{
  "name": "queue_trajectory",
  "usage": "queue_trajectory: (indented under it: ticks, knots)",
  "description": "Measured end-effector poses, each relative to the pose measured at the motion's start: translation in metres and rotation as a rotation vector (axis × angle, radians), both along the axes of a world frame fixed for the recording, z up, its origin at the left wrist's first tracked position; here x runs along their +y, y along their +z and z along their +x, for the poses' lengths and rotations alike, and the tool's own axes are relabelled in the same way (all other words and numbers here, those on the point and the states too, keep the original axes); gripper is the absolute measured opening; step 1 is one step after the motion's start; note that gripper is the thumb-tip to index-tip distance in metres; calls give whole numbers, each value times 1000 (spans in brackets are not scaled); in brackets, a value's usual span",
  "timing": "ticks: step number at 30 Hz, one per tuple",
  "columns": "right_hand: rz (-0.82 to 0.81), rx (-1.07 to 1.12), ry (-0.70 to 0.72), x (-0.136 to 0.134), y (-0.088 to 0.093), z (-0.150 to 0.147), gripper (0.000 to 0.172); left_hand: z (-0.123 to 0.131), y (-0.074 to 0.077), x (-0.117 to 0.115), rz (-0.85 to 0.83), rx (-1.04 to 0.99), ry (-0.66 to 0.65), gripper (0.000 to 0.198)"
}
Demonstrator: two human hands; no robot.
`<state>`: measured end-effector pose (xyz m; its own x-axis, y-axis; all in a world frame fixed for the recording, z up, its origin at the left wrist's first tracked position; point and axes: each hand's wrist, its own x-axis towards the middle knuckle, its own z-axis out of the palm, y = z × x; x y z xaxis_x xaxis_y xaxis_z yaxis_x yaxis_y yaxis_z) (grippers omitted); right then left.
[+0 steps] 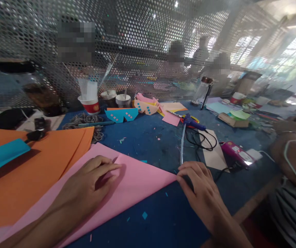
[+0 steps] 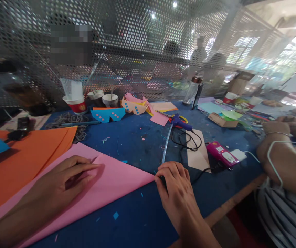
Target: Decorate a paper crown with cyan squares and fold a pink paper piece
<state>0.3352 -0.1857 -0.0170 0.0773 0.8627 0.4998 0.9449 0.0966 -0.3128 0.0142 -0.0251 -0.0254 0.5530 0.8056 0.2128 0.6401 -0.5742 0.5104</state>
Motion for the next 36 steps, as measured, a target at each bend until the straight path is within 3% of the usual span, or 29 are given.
queue_trajectory:
  ticks: [12, 36]
  knots:
    - [-7, 10, -2, 0, -1, 0, 11, 4, 9, -5, -92, -13, 52, 42]
    - [-38, 23, -20, -1, 2, -1, 13, 5, 11, -8, -54, 19, 50, 38]
